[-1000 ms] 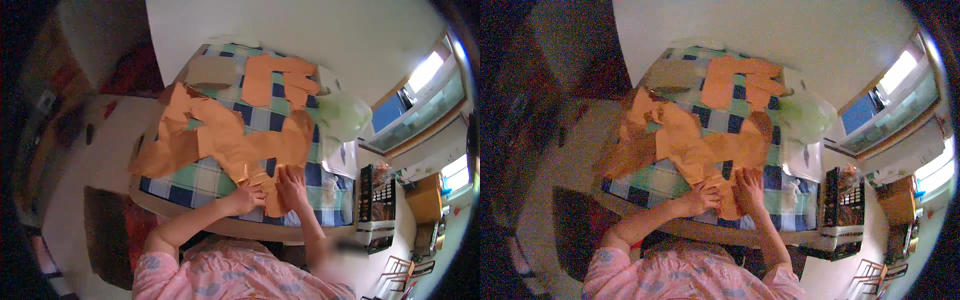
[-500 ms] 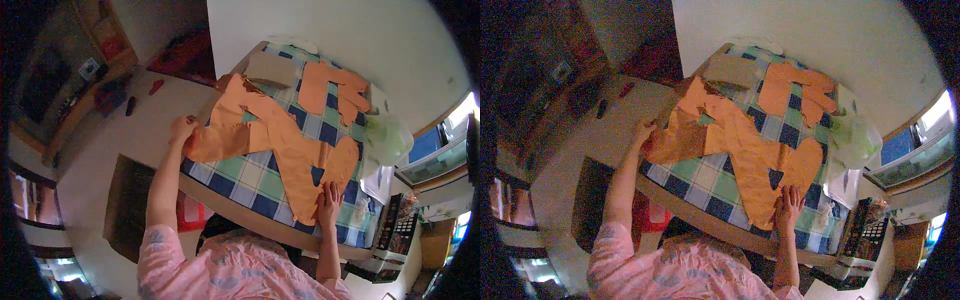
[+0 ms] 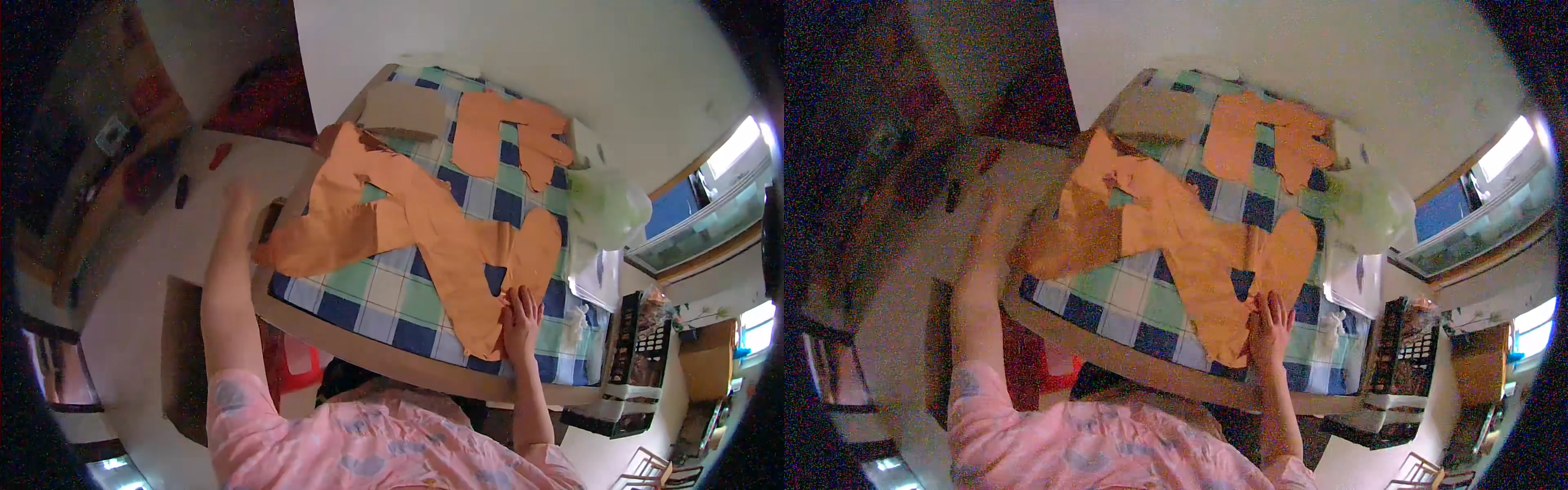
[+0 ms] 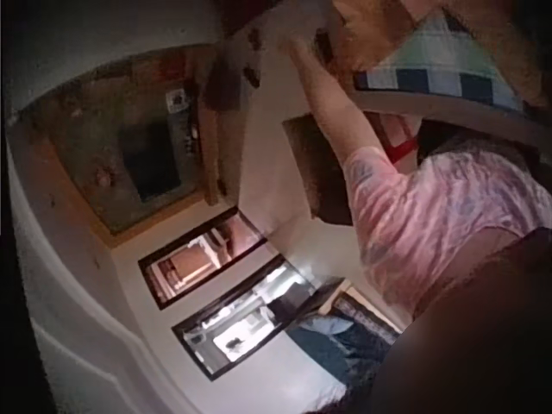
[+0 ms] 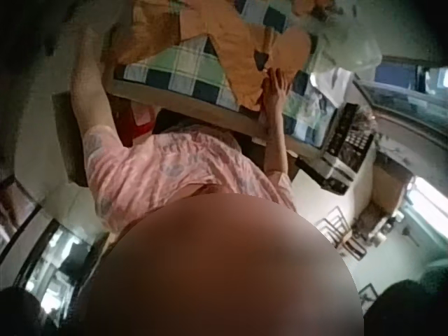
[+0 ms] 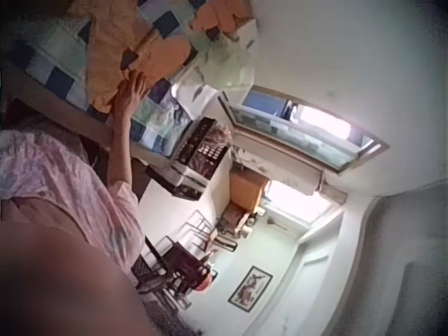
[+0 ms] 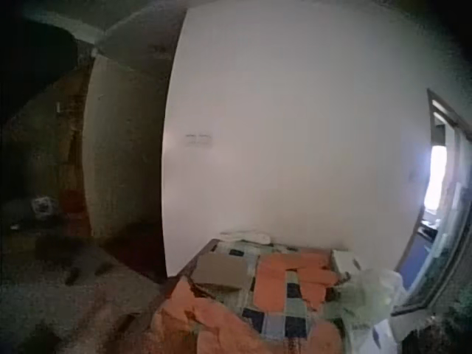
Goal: Folding deflated foil balloons onto a flat piece of cardboard.
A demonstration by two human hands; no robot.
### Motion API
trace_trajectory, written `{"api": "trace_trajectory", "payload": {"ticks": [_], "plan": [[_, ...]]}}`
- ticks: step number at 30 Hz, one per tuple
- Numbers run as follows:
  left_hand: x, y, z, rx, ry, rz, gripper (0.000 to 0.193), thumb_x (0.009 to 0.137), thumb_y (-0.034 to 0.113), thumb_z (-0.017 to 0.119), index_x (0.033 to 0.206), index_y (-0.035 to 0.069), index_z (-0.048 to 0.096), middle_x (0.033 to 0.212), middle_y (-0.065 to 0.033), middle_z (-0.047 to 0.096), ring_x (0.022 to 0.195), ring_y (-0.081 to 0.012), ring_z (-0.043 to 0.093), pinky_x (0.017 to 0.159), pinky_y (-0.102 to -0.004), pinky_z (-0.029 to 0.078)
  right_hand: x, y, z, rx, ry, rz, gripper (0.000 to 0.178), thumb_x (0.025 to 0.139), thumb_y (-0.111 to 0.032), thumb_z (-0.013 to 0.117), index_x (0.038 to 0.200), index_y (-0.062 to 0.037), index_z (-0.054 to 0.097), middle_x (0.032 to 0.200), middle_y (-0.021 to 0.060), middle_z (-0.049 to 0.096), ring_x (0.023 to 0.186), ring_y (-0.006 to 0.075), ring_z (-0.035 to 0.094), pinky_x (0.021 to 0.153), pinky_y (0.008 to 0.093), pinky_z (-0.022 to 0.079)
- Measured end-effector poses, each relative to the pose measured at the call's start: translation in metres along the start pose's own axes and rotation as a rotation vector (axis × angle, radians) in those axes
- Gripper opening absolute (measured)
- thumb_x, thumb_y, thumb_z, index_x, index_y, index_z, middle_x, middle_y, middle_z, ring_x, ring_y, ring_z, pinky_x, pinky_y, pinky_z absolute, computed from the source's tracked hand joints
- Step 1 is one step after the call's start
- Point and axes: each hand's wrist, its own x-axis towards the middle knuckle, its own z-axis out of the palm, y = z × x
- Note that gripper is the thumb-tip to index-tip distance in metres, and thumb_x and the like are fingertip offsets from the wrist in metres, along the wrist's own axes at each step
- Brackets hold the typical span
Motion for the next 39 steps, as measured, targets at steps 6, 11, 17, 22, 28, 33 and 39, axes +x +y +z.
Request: {"api": "trace_trajectory", "payload": {"ticks": [6, 11, 17, 22, 28, 33, 39], "plan": [[-0.035, 0.131, -0.168, -0.445, 0.102, -0.080, 0.024, 0.087, 0.030, 0.055, 0.101, 0.011, 0.062, 0.097, -0.0164, 0.064, 0.090, -0.0358, 0.062, 0.073, -0.0424, 0.050, -0.008, 0.014, -0.005, -0.050, -0.001, 0.059, 0.049, 0.087, -0.023, 0.056, 0.134, -0.0169, 0.047, 0.139, 0.0103, 0.043, 0.131, 0.0298, 0.036, 0.110, 0.0530, 0.018], [-0.042, 0.099, -0.176, -0.550, 0.217, -0.061, 0.021, 0.089, 0.027, 0.054, 0.097, 0.010, 0.063, 0.095, -0.0168, 0.063, 0.085, -0.0349, 0.062, 0.074, -0.0425, 0.050, 0.002, -0.001, -0.001, 0.030, 0.035, -0.056, 0.045, 0.087, -0.024, 0.057, 0.130, -0.0148, 0.051, 0.137, 0.0121, 0.046, 0.129, 0.0306, 0.038, 0.109, 0.0519, 0.020], [-0.204, 0.294, -0.284, -0.995, -0.008, 0.310, 0.015, 0.089, 0.015, 0.053, 0.098, 0.005, 0.061, 0.096, -0.0146, 0.060, 0.098, -0.0340, 0.056, 0.083, -0.0417, 0.045, -0.005, 0.001, -0.020, 0.114, 0.080, 0.111, 0.043, 0.086, -0.028, 0.058, 0.127, -0.0136, 0.053, 0.137, 0.0124, 0.046, 0.129, 0.0298, 0.038, 0.108, 0.0535, 0.021], [-0.301, 0.360, -0.245, -0.788, 0.021, 1.088, 0.040, 0.084, 0.028, 0.059, 0.119, 0.010, 0.056, 0.129, -0.0128, 0.048, 0.127, -0.0311, 0.037, 0.103, -0.0559, 0.025, 0.028, 0.028, -0.005, -0.028, 0.175, 0.097, 0.036, 0.090, -0.023, 0.053, 0.125, -0.0129, 0.056, 0.136, 0.0126, 0.047, 0.128, 0.0300, 0.040, 0.107, 0.0530, 0.022], [-0.300, 0.358, -0.231, -0.642, -0.156, 1.131, 0.049, 0.086, 0.037, 0.056, 0.130, 0.016, 0.049, 0.144, -0.0121, 0.034, 0.138, -0.0290, 0.024, 0.108, -0.0575, 0.017, 0.010, 0.038, 0.000, 0.050, 0.111, 0.075, 0.042, 0.084, -0.027, 0.061, 0.124, -0.0159, 0.056, 0.136, 0.0097, 0.047, 0.130, 0.0283, 0.038, 0.109, 0.0537, 0.021], [-0.286, 0.349, -0.237, -0.498, -0.322, 1.207, 0.054, 0.092, 0.048, 0.042, 0.138, 0.020, 0.040, 0.146, -0.0119, 0.034, 0.137, -0.0319, 0.026, 0.110, -0.0588, 0.012, 0.018, 0.038, -0.023, 0.009, 0.263, 0.002, 0.032, 0.080, -0.023, 0.064, 0.110, -0.0124, 0.060, 0.111, 0.0094, 0.058, 0.104, 0.0290, 0.053, 0.093, 0.0472, 0.039], [-0.293, 0.352, -0.230, -0.570, -0.162, 1.225, 0.050, 0.087, 0.039, 0.055, 0.134, 0.023, 0.044, 0.147, -0.0064, 0.032, 0.137, -0.0287, 0.026, 0.108, -0.0594, 0.015, 0.044, 0.072, -0.031, -0.061, 0.038, 0.551, 0.028, 0.083, -0.032, 0.060, 0.096, -0.0075, 0.057, 0.095, 0.0136, 0.063, 0.094, 0.0319, 0.058, 0.080, 0.0453, 0.044]]}}
